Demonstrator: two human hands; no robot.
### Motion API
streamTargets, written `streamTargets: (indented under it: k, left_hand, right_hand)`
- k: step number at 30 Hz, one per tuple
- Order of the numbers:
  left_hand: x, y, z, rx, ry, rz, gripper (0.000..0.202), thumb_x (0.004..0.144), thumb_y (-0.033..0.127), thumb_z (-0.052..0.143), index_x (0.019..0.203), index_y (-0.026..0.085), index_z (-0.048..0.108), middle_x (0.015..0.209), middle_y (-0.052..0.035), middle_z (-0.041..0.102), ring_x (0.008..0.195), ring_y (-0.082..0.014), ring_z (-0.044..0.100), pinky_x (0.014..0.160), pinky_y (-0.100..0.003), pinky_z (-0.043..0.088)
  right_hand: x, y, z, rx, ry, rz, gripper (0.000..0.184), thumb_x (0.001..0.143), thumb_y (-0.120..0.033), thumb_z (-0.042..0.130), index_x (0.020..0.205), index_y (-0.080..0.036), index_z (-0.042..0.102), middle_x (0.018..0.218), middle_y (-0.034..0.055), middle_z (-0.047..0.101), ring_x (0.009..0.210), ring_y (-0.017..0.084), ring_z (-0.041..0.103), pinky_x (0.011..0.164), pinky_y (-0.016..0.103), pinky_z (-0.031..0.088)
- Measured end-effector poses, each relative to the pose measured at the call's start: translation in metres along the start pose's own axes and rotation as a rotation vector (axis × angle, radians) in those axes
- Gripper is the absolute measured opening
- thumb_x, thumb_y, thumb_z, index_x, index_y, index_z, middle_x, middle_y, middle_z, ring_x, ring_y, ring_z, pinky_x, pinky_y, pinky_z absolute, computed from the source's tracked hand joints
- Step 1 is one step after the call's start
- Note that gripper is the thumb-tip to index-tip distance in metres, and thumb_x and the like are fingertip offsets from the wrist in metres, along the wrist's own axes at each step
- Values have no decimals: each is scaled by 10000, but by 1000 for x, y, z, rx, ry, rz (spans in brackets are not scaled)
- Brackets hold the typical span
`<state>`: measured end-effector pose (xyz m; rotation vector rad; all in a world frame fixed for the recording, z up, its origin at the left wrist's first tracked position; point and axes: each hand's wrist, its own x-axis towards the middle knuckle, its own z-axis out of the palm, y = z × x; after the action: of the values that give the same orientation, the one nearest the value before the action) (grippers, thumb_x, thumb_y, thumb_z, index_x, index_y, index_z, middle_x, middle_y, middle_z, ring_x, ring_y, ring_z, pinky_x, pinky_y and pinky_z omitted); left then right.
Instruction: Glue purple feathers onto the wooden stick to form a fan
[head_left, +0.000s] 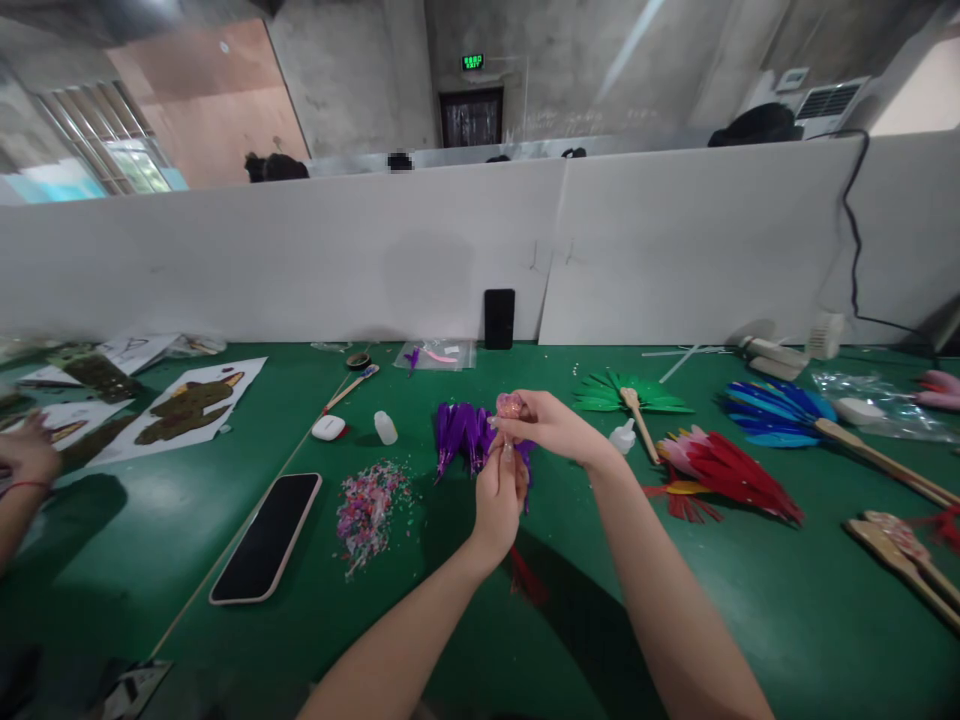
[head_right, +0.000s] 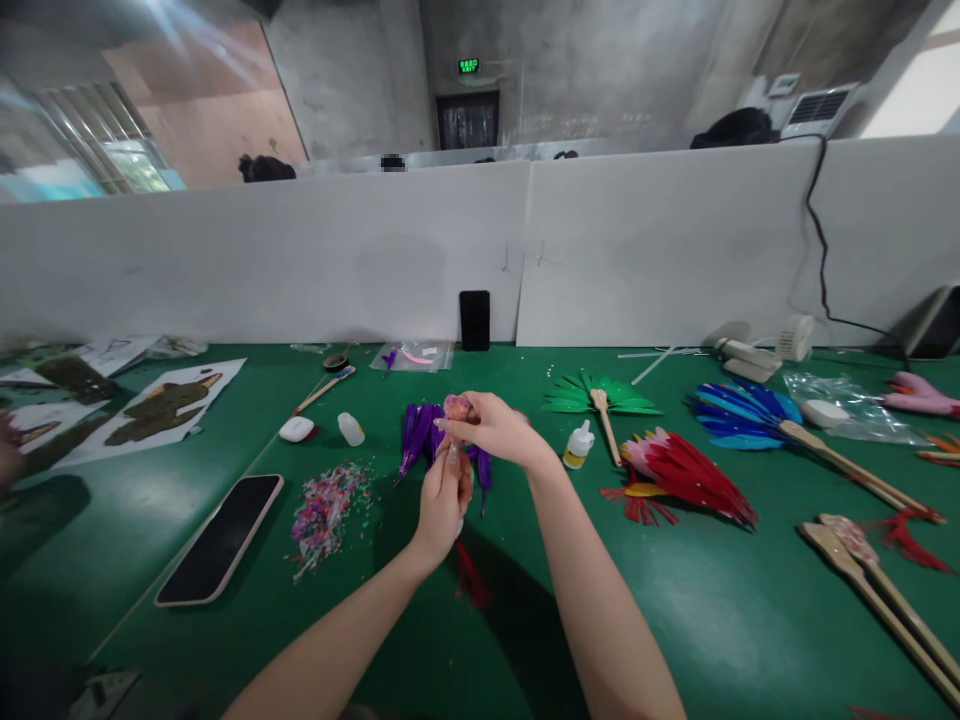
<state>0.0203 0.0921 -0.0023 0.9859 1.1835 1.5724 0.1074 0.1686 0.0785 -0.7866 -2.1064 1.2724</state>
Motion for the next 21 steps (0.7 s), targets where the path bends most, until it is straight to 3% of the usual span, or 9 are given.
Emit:
streamTargets:
  k: [6,13,21]
  left_hand:
    - [-2,0,-1,27,-1,49,385,854,527,371,725,176,467,435,81,337,351,-53,269,368,-191,231]
    - [-1,3,0,10,31,69,408,837,556,378,707,178,462,432,83,321,350,-52,252,357,-196,210]
    - [-3,6,1,-14,45,39,405,824,571,392,732,183,466,433,82,330,342,-50,255,344,-199,189]
  right_hand:
    - [0,-6,5,-92,109,-39,366,782,-451,533,613,-207,320,563,-58,358,508,82,343,464,218,289]
    - [4,-10,14,-257,248,-73,359,813,-426,495,572,-199,356,521,-41,395,493,91,351,464,228,268]
    - [12,-6,31,-206,455,-72,465,827,-544,445,528,-202,349,465,-33,422,452,95,388,453,234,289]
